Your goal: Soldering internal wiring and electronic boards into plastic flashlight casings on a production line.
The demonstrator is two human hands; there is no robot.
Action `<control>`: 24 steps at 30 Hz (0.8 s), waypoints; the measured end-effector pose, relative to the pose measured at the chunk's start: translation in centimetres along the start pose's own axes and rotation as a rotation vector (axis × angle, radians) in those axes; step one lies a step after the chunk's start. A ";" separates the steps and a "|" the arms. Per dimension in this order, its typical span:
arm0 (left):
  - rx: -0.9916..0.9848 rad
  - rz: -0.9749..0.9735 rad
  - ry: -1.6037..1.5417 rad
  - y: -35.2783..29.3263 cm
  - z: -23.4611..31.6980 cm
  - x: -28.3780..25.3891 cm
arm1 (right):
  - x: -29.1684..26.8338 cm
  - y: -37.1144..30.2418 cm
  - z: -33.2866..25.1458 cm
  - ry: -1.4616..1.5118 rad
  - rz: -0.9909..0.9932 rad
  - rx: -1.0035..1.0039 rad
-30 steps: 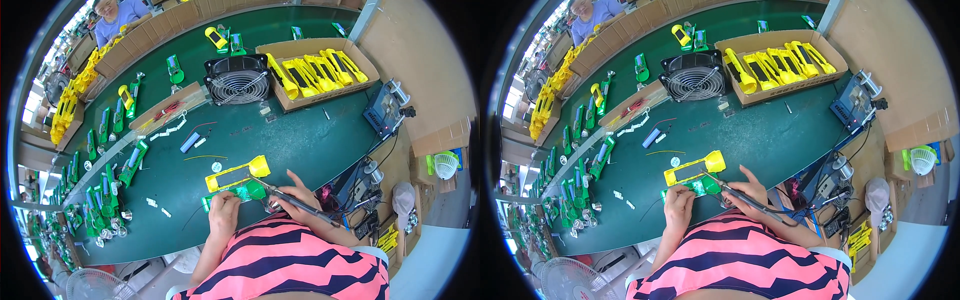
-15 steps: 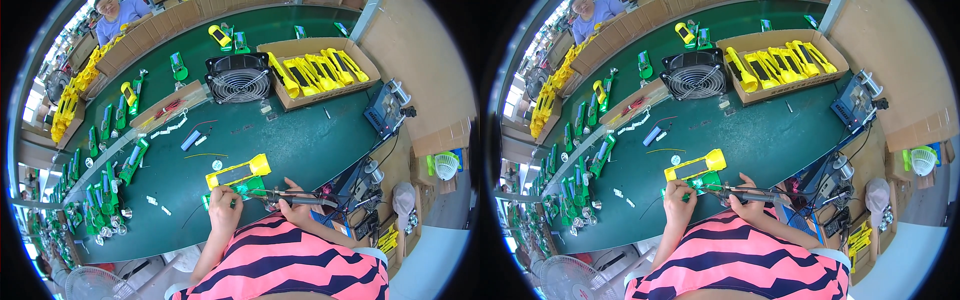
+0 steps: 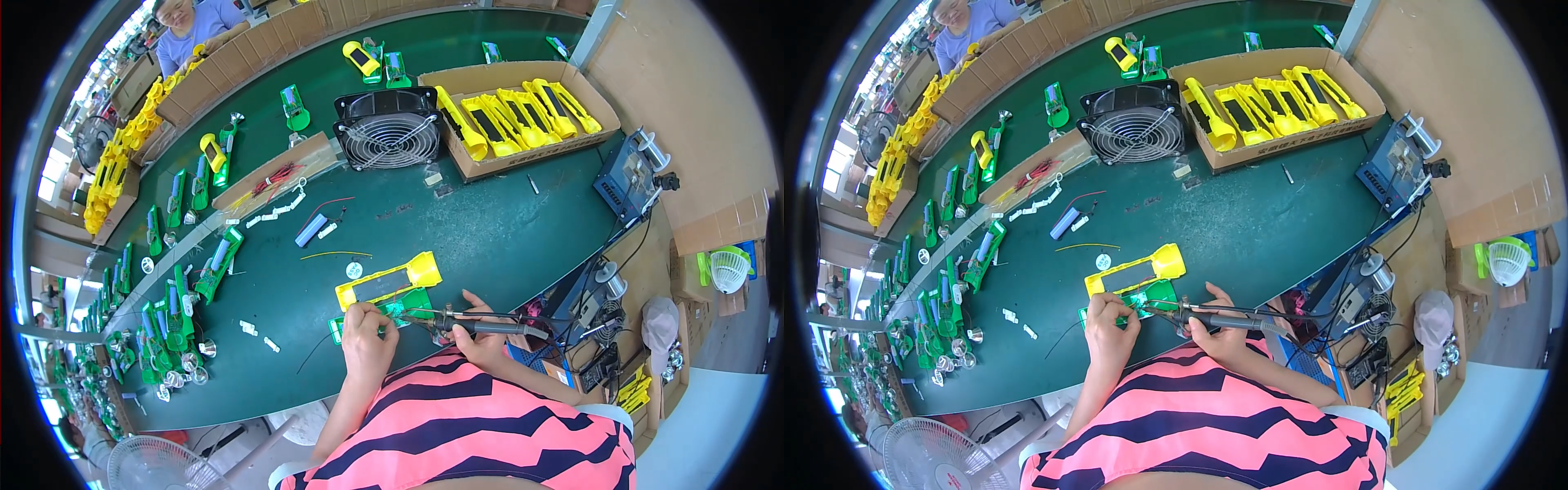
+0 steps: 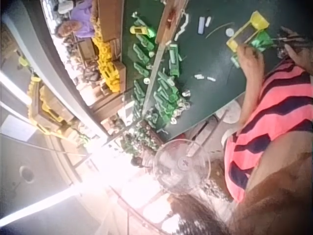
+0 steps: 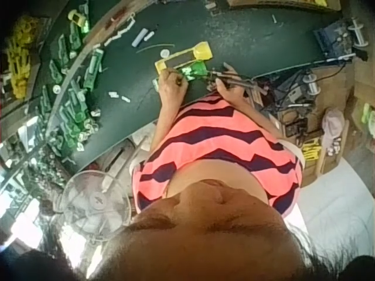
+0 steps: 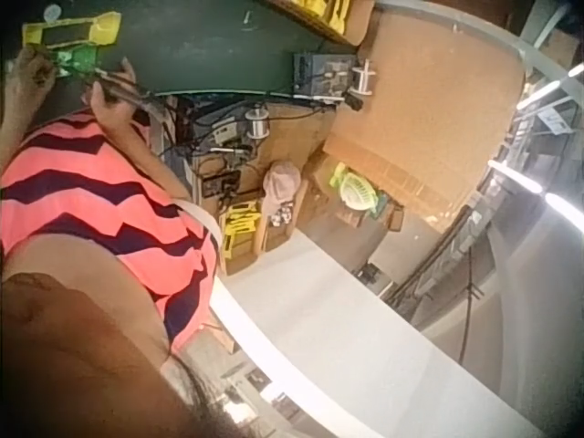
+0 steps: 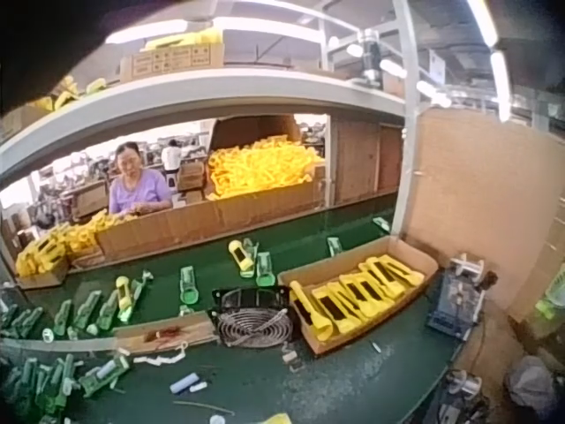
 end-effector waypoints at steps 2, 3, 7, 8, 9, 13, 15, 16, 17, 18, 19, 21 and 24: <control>0.002 -0.009 0.000 0.1 0.0 0.1 | -0.1 0.1 -0.1 -0.014 -0.012 -0.009; 0.001 -0.018 0.001 0.1 0.0 0.1 | 0.0 0.1 -0.3 -0.036 -0.037 -0.027; -0.006 -0.044 -0.014 0.2 0.0 0.0 | -0.2 0.4 -0.9 -0.085 -0.050 -0.036; -0.005 -0.043 -0.014 0.2 0.0 0.1 | -0.3 0.5 -1.1 -0.085 -0.051 -0.037; -0.005 -0.051 -0.014 0.2 -0.1 0.2 | -0.6 0.6 -1.3 -0.078 -0.032 -0.056; -0.003 -0.072 0.007 0.4 0.1 0.2 | -1.1 0.8 -1.8 -0.073 -0.008 -0.104; -0.012 -0.078 0.004 0.5 0.1 0.2 | -1.2 0.8 -1.7 -0.076 -0.017 -0.101; -0.014 -0.088 -0.004 0.6 0.1 0.3 | -1.3 0.7 -1.6 -0.094 -0.032 -0.094; -0.011 -0.088 -0.007 0.7 0.0 0.5 | -1.3 0.7 -1.5 -0.111 -0.046 -0.086; -0.040 -0.097 -0.034 0.6 -0.2 0.5 | -1.2 0.6 -1.5 -0.108 -0.048 -0.088; -0.069 -0.107 -0.061 0.5 -0.5 0.5 | -1.2 0.5 -1.5 -0.115 -0.050 -0.092; -0.128 -0.123 -0.120 0.5 -0.8 0.3 | -1.1 0.4 -1.5 -0.123 -0.051 -0.097; -0.113 -0.095 -0.087 0.6 -0.7 -0.2 | -1.1 0.4 -1.4 -0.131 -0.048 -0.099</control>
Point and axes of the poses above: each hand's wrist, its own y-axis towards the middle knuckle, its own x-axis out of the palm, z = x × y, the point moved 8 cm from there along y, towards the middle knuckle, and after that the axes turned 5 degrees about -z, right-handed, at the moved point
